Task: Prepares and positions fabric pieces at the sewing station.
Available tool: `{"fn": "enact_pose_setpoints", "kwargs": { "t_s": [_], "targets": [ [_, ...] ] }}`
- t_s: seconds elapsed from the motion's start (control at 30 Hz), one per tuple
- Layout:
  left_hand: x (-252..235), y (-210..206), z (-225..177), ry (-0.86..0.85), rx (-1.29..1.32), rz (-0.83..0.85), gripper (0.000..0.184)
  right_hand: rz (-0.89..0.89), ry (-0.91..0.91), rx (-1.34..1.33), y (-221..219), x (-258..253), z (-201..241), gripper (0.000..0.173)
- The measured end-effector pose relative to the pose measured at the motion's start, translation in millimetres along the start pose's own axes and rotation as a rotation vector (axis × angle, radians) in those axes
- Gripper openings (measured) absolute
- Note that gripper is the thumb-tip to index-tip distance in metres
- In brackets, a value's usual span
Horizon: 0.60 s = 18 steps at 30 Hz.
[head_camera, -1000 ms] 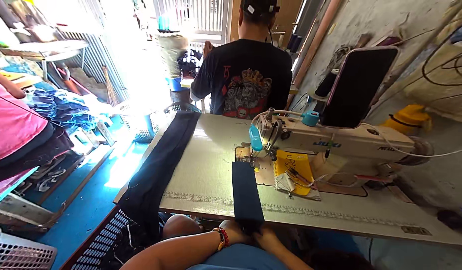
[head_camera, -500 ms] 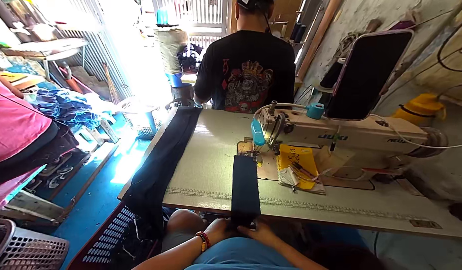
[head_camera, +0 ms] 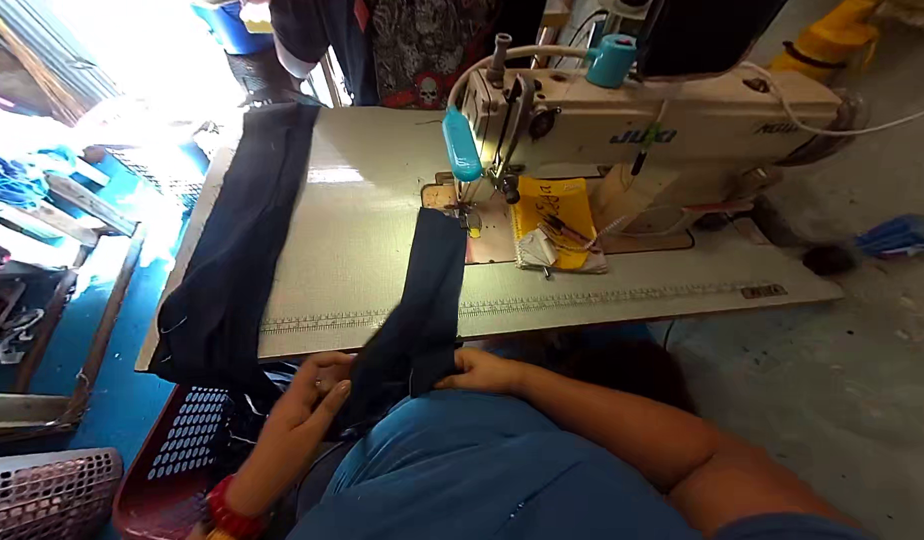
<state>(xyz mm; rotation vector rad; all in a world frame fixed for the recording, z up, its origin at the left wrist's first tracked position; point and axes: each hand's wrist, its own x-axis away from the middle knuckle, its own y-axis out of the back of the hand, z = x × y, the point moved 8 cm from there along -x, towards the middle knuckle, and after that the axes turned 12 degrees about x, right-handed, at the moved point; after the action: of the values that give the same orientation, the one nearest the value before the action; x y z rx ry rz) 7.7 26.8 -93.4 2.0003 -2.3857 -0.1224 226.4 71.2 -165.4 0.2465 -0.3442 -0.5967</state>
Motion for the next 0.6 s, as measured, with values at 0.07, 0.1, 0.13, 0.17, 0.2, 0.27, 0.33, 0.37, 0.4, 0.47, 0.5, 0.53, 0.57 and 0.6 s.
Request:
{"fn": "enact_pose_setpoints", "kwargs": {
  "t_s": [0.07,0.1,0.13,0.17,0.2,0.27,0.33,0.37,0.4,0.47,0.5,0.53,0.57,0.6],
  "targets": [
    [6.5,11.6,-35.4,-0.078,-0.098,0.023,0.034,0.027,0.078,0.038,-0.7,-3.3,30.3,0.022],
    [10.0,15.1,-48.3,-0.114,-0.158,0.03,0.034,0.016,0.137,0.065,-2.2,-4.2,44.7,0.024],
    [13.4,17.3,-59.7,-0.152,-0.232,0.038,0.031,0.0,0.189,0.092,-4.8,-4.7,57.8,0.026],
    [15.9,18.3,-70.0,-0.188,-0.329,0.048,0.028,-0.008,0.234,0.126,-7.4,-5.0,70.8,0.027],
    [18.0,18.2,-79.1,-0.223,-0.436,0.06,0.027,-0.011,0.281,0.171,-10.1,-4.7,85.4,0.028],
    [21.0,14.9,-92.4,-0.277,-0.627,0.088,0.031,0.005,0.392,0.295,-18.8,-1.6,120.0,0.028],
    [23.4,12.4,-99.8,-0.277,-0.726,0.108,0.033,0.04,0.503,0.43,-34.1,0.7,155.4,0.025],
    [23.6,12.2,-102.2,-0.267,-0.741,0.115,0.033,0.077,0.543,0.476,-43.1,0.1,171.1,0.024],
    [23.5,12.3,-103.7,-0.251,-0.744,0.121,0.034,0.119,0.57,0.507,-52.3,-1.8,184.7,0.022],
    [23.7,12.4,-105.4,-0.197,-0.73,0.151,0.036,0.176,0.618,0.535,-69.1,-6.6,207.9,0.016],
    [23.7,12.8,-106.1,-0.157,-0.715,0.179,0.039,0.179,0.654,0.531,-76.1,-9.5,218.7,0.014],
    [23.7,13.4,-106.7,-0.107,-0.702,0.219,0.045,0.173,0.696,0.514,-82.8,-12.5,228.5,0.014],
    [23.4,14.6,-107.3,-0.052,-0.708,0.256,0.053,0.161,0.739,0.496,-89.1,-15.9,236.3,0.015],
    [22.5,16.0,-107.7,-0.003,-0.728,0.277,0.059,0.148,0.773,0.485,-95.2,-19.0,241.0,0.017]
  ]
}}
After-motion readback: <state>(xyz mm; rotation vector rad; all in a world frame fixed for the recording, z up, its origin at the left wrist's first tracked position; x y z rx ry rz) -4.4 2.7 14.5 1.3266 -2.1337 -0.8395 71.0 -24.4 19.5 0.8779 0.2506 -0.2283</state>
